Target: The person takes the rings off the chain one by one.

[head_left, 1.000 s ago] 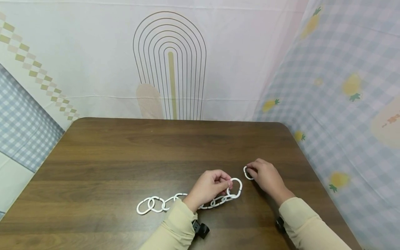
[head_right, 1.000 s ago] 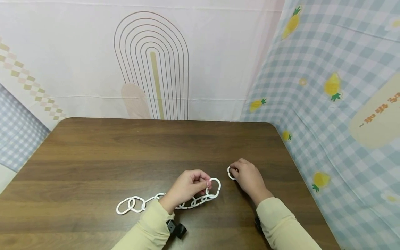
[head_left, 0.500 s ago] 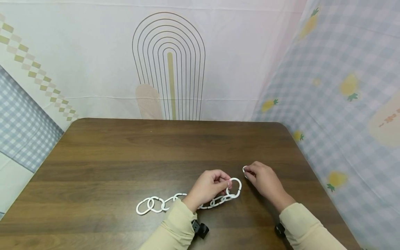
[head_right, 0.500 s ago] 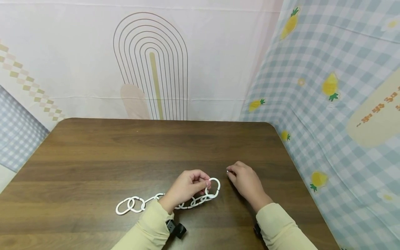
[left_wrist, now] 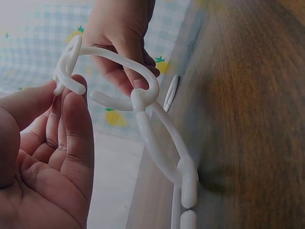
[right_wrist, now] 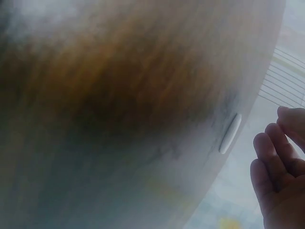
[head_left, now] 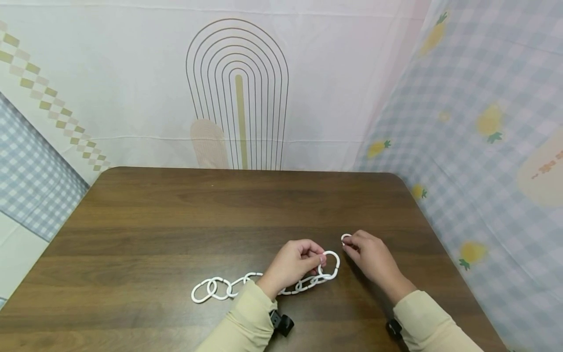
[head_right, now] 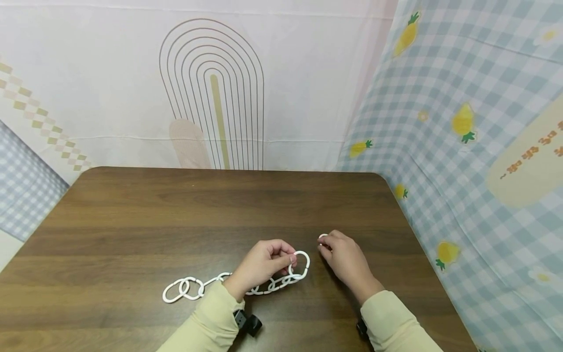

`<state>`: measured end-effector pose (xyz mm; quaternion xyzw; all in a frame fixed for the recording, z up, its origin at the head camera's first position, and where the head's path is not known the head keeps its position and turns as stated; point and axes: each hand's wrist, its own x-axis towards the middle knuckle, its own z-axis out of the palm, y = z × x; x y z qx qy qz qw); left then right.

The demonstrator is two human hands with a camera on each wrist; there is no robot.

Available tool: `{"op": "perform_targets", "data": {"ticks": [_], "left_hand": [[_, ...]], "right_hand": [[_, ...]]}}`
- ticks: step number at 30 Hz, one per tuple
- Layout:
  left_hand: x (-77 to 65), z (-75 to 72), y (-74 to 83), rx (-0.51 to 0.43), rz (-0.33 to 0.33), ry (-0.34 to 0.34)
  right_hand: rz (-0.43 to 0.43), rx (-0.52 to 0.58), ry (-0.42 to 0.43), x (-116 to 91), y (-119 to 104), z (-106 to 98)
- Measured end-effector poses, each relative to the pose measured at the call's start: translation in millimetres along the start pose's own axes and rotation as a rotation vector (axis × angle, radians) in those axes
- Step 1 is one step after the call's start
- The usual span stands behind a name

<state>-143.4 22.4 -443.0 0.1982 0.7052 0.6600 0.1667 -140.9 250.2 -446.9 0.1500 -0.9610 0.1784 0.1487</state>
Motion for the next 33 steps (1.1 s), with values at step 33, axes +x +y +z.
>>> {"op": "perform_targets", "data": {"ticks": [33], "left_hand": [[-1.3, -0.9, 0.8, 0.005, 0.014, 0.001]], "right_hand": [[-0.059, -0.003, 0.022, -8, -17, -9]]}}
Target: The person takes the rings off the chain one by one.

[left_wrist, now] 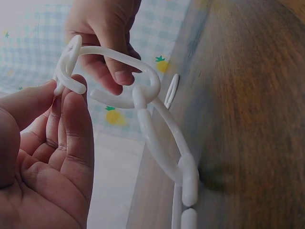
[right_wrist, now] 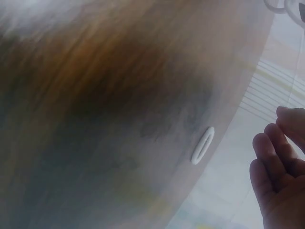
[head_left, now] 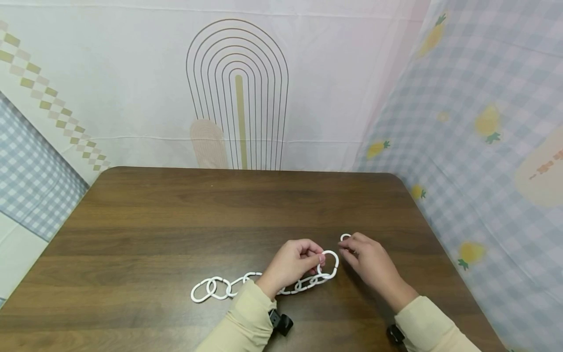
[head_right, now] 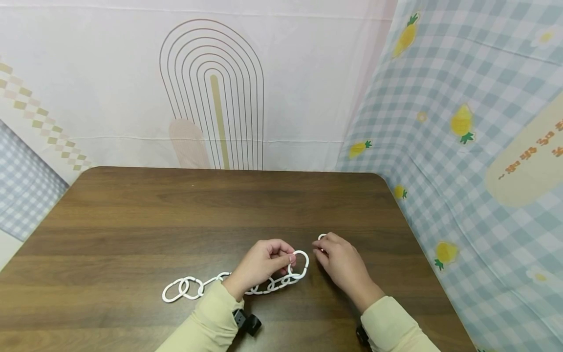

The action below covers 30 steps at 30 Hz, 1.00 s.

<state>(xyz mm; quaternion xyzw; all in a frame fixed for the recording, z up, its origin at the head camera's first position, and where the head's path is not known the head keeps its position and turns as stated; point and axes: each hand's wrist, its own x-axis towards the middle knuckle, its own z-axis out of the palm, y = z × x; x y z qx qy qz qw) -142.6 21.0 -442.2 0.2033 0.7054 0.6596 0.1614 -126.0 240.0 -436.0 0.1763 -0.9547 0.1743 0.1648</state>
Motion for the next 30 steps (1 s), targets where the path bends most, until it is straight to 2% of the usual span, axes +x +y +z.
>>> {"op": "perform_targets", "data": {"ticks": [23, 30], "left_hand": [[-0.1, -1.3, -1.5, 0.000, 0.016, -0.004], [0.4, -1.4, -2.0, 0.012, 0.015, -0.002]], "right_hand": [[-0.097, 0.002, 0.062, 1, -13, -5], [-0.078, 0.004, 0.029, 0, -15, -7]]}}
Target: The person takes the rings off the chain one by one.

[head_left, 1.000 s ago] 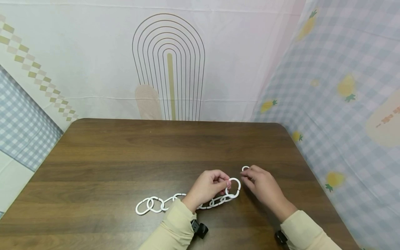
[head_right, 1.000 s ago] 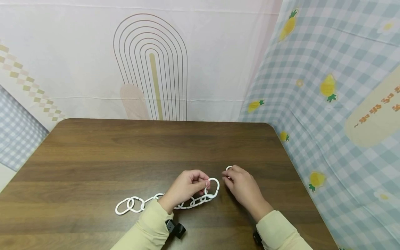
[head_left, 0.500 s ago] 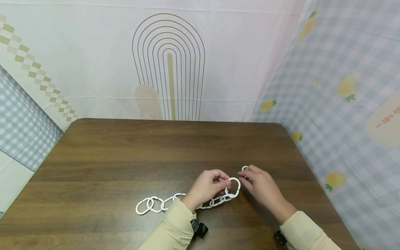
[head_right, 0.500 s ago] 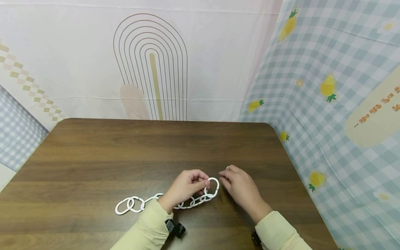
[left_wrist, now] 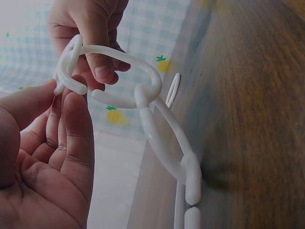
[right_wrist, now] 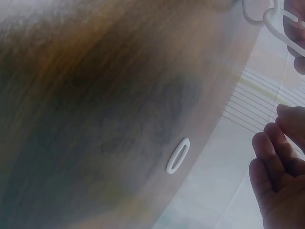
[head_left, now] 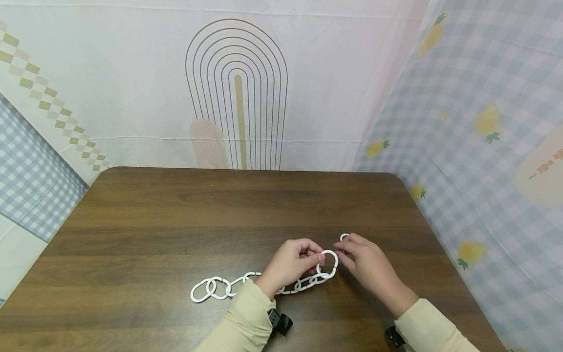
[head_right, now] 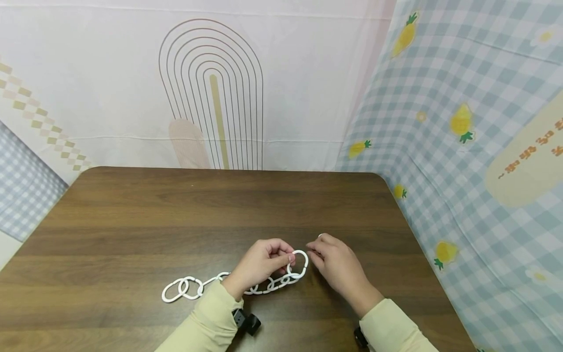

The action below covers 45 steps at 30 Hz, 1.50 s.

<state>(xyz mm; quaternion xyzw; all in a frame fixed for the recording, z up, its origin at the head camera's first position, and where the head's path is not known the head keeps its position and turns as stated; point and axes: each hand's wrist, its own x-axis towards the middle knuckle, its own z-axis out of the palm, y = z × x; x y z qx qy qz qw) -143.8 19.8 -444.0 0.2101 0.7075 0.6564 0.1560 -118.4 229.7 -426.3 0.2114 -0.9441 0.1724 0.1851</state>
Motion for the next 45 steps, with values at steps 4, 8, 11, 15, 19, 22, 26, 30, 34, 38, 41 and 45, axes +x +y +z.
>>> {"op": "perform_targets", "data": {"ticks": [4, 8, 11, 15, 19, 22, 26, 30, 34, 38, 41, 45], "left_hand": [[-0.4, 0.2, -0.1, -0.002, 0.001, 0.000], [-0.6, 0.1, -0.3, -0.004, 0.001, -0.001], [-0.7, -0.1, -0.6, -0.004, 0.002, -0.001], [-0.8, -0.8, -1.2, 0.001, 0.005, 0.002], [-1.1, -2.0, -0.9, 0.007, 0.007, 0.002], [-1.1, -2.6, 0.1, 0.008, 0.008, 0.001], [-1.0, -2.9, 1.2, 0.008, 0.004, 0.003], [-1.1, -3.0, 1.6, 0.005, 0.001, 0.004], [-1.2, -2.9, 2.1, -0.002, 0.000, 0.004], [-1.6, -2.9, 2.5, -0.004, -0.003, 0.005], [-1.7, -2.9, 2.8, -0.002, 0.003, 0.003], [-1.1, -2.6, 3.1, 0.003, 0.015, -0.001]], "right_hand": [[-0.005, 0.002, -0.009, 0, -2, -1], [-0.036, 0.006, 0.020, 0, -3, -1], [-0.055, 0.008, 0.044, -1, -3, -1], [-0.057, 0.011, 0.046, -2, -3, -1], [-0.050, 0.021, 0.049, -3, -4, -1], [-0.058, 0.028, 0.061, -4, -6, 0], [-0.073, 0.033, 0.069, -6, -7, 0], [-0.077, 0.043, 0.068, -8, -8, 0], [-0.078, 0.055, 0.056, -11, -8, 1], [-0.085, 0.072, 0.036, -14, -8, 3], [-0.099, 0.077, 0.028, -16, -7, 5], [-0.120, 0.062, 0.035, -18, -7, 7]]}}
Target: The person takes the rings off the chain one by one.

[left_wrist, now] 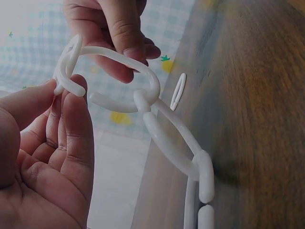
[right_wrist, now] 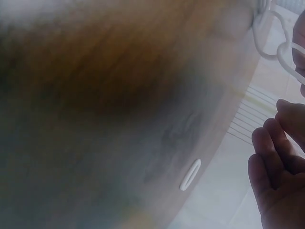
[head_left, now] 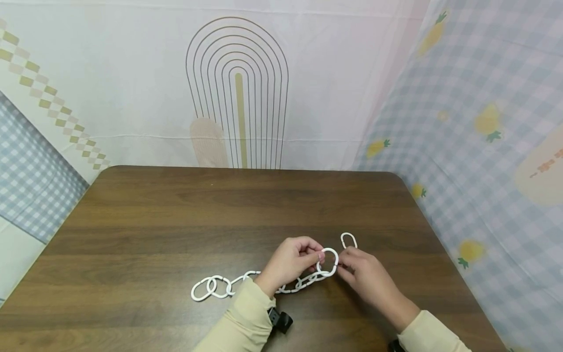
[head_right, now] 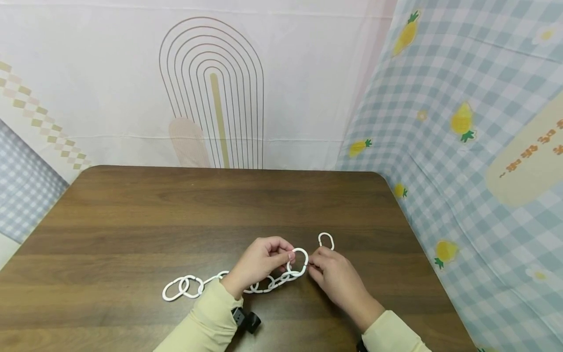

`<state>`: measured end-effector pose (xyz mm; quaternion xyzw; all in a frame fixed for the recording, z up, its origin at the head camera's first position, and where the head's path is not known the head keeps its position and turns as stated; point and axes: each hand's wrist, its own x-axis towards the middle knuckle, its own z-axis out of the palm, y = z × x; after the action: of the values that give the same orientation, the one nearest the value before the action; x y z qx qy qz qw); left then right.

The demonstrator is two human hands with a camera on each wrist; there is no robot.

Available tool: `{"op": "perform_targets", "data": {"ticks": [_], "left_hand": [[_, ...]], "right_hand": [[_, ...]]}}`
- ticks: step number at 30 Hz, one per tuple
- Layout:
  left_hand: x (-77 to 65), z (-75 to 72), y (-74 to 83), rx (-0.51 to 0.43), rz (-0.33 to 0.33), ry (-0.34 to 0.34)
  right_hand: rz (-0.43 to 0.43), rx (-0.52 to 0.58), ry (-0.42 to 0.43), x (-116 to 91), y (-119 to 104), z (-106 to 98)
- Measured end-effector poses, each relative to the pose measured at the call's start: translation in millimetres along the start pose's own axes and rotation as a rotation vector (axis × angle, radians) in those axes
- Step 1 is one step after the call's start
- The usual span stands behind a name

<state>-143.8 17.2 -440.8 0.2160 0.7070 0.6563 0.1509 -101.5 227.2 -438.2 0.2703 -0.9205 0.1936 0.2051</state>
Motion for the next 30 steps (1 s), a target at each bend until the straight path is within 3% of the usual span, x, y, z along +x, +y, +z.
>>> {"op": "perform_targets", "data": {"ticks": [30], "left_hand": [[1.1, 0.5, -0.1, 0.022, -0.020, 0.016]], "right_hand": [[-0.058, 0.004, -0.005, -8.9, -2.8, 8.6]]}}
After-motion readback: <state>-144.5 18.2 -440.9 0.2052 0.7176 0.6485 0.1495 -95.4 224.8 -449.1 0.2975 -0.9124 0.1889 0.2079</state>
